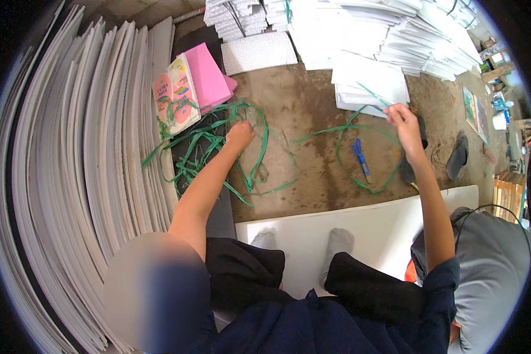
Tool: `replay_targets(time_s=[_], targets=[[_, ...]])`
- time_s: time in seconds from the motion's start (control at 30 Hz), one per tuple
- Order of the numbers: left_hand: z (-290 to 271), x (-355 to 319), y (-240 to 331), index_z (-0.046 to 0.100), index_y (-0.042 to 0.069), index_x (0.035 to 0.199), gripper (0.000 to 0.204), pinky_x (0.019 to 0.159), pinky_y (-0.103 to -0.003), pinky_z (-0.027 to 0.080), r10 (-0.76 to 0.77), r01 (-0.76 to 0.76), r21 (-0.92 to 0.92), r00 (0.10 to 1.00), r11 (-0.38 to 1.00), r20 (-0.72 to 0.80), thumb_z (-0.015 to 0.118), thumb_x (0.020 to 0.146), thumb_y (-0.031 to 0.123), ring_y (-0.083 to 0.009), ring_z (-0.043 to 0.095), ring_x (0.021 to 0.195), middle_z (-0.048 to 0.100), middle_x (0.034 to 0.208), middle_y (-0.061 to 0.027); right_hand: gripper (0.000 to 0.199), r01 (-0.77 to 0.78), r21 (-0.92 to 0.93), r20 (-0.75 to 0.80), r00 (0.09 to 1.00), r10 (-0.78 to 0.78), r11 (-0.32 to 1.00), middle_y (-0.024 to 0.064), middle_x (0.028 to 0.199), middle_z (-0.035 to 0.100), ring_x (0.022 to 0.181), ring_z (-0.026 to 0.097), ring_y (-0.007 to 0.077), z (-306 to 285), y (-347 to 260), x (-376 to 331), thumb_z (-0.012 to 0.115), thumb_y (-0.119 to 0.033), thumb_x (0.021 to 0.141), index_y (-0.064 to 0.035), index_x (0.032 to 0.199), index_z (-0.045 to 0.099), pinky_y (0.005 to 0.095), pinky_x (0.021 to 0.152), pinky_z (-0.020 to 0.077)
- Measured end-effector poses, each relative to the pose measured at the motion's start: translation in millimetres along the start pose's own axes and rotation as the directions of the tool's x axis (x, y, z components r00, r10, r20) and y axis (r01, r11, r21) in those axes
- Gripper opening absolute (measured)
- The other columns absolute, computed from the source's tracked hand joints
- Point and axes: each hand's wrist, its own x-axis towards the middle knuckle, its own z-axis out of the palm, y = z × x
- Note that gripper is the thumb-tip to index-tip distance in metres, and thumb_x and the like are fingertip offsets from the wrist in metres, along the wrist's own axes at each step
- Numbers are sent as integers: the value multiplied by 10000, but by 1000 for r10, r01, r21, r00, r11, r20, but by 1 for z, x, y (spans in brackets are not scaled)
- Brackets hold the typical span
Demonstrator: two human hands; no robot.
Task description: The person sits on the floor and repeatedly bundles stacks of white paper with green plastic straps. They measure and cut the straps, wrap them around the paper stacks, tie knots, and then place the finished bundles onto a larger pile.
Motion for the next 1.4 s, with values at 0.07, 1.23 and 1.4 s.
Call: replay_targets(time_s=[0.07,1.23,1.4], targets=[[7,6,14,526,15,1037,388,825,-408,445,-113,110,116,993,987,18,594,754,272,-336,510,1005,508,1096,-169,135,-42,102,90,995,33,994,23,704,538,689,497,103,19,18,-2,463,-130,863,-38,872,562,234,670,396],[-303,-101,223,425,0,928,167,672,-235,499,56,-452,-766,845,-458,-532,449,895,162,-134,549,738,577,930,-132,314,256,485,348,820,-454,836,1,791,524,646,409,42,17,-262,15,564,-182,824,-38,1089,477,173,570,313],[-295,-100,199,399,-28,990,209,737,-278,470,19,-496,-803,847,-330,-531,413,910,164,-174,532,875,520,1112,-150,235,134,441,339,891,-303,887,-38,652,499,571,434,56,30,-225,28,584,-191,807,-30,975,548,197,609,355]])
